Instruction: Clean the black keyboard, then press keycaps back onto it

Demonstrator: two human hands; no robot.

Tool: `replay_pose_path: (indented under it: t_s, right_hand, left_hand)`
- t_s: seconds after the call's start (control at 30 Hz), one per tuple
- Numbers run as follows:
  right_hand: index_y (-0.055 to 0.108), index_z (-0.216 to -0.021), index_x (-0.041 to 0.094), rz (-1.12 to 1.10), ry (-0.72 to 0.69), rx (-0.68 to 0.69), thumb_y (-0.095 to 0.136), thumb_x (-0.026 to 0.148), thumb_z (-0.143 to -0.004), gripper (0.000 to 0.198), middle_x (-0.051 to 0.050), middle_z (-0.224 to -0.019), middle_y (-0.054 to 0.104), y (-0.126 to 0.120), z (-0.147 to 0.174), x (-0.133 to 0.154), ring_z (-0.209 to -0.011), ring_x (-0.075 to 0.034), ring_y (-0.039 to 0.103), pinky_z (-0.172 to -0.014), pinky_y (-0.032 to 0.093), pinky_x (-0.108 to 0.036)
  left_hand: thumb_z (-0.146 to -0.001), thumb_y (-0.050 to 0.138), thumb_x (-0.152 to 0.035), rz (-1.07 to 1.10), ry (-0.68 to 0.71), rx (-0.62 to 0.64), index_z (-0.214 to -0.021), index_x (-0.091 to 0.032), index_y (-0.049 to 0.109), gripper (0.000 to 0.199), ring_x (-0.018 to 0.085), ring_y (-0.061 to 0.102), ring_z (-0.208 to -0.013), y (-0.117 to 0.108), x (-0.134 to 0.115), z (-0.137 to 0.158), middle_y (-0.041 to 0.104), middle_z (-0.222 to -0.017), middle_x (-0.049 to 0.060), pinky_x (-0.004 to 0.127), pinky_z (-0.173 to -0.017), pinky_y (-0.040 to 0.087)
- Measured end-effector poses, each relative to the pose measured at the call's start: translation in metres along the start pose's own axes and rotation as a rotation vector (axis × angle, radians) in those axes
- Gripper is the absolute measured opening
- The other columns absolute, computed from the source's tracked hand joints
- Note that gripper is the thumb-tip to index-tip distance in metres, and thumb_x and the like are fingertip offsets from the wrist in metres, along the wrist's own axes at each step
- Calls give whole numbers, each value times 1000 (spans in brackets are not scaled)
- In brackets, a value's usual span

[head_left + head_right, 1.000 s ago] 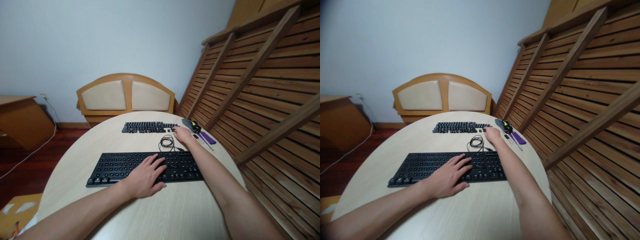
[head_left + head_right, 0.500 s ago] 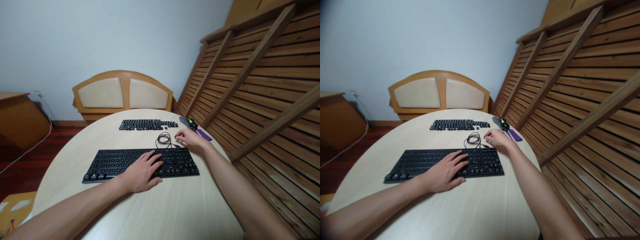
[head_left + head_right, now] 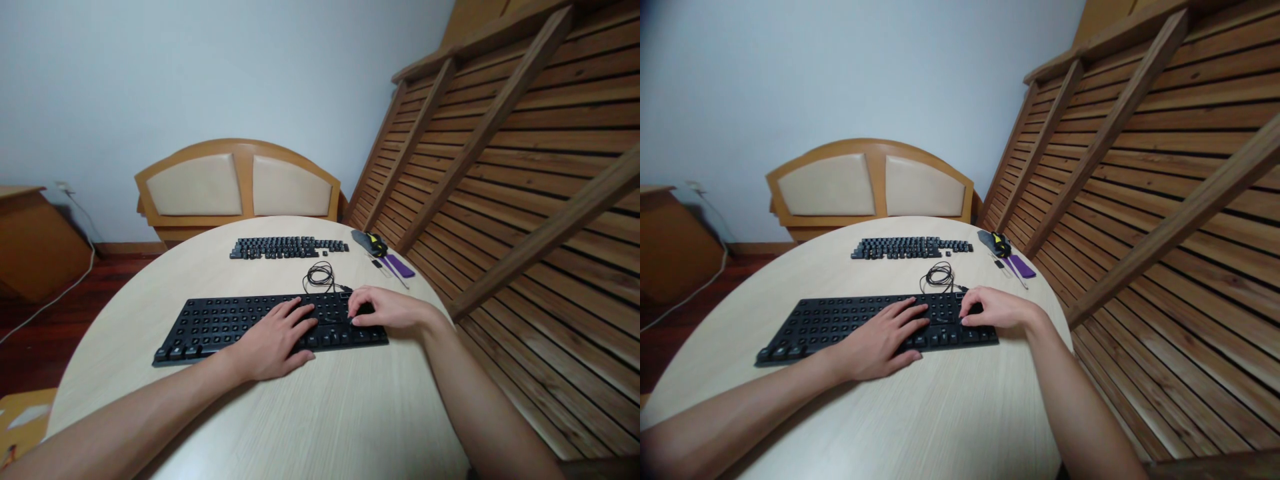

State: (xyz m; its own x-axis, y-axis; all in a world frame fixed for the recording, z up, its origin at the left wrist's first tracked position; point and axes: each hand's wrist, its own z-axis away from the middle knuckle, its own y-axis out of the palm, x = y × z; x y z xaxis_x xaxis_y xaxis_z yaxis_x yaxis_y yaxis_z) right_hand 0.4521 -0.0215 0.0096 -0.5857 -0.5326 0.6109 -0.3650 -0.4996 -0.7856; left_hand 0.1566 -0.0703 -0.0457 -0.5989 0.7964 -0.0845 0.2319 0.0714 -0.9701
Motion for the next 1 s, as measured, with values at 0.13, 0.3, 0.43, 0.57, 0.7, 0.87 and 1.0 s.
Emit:
replay_pose_path:
  t_s: [0.13, 0.3, 0.43, 0.57, 0.7, 0.87, 1.0]
  right_hand:
    - [76, -88, 20, 22, -2, 14, 69, 39, -84, 21, -7, -103, 69, 0, 0, -1, -103, -23, 61, -98, 42, -35]
    - [77, -87, 20, 44, 20, 11, 71, 38, -82, 19, -7, -102, 69, 2, 0, -2, -104, -24, 59, -98, 42, -36]
    - [77, -86, 21, 48, 33, 4, 72, 36, -80, 17, -6, -100, 70, 2, 0, -2, -104, -25, 59, -99, 41, -36]
    - [77, -86, 21, 52, 58, -11, 73, 34, -77, 16, -6, -100, 70, 3, 1, -3, -105, -25, 59, -99, 41, -37]
    - [77, -85, 21, 52, 75, -27, 75, 32, -75, 15, -6, -99, 70, 5, 0, -5, -108, -26, 59, -101, 41, -36]
    - [76, -84, 21, 40, 124, -29, 76, 31, -73, 15, -6, -98, 71, 6, 1, 0, -110, -28, 60, -99, 43, -36]
    - [77, -82, 22, 0, 145, -37, 77, 37, -73, 17, -7, -101, 71, 3, 2, 3, -111, -29, 60, -97, 45, -36]
  left_hand:
    - [-96, 50, -56, -9, -3, 6, -141, -19, 50, 58, 36, 33, -144, 0, 0, 0, 42, -154, 12, 52, -116, 32]
    - [-96, 51, -56, -5, -5, 7, -140, -19, 51, 58, 36, 33, -144, -1, -1, 0, 42, -154, 12, 52, -116, 32]
    - [-95, 52, -56, -5, -11, 18, -140, -18, 51, 59, 37, 33, -144, -2, -1, 0, 42, -154, 13, 53, -116, 31]
    - [-95, 52, -56, -18, -18, 42, -141, -17, 51, 60, 37, 32, -144, -3, -2, -1, 41, -155, 13, 53, -117, 31]
    - [-96, 51, -56, -14, -12, 26, -141, -18, 50, 59, 37, 32, -145, -2, -1, 0, 41, -155, 12, 53, -116, 31]
    - [-96, 50, -56, -10, -8, 16, -141, -18, 50, 59, 36, 32, -144, -2, -1, 0, 42, -155, 12, 53, -116, 31]
    - [-96, 51, -56, -16, -8, 22, -141, -18, 50, 59, 37, 33, -144, -2, -1, 0, 42, -154, 13, 53, -116, 32]
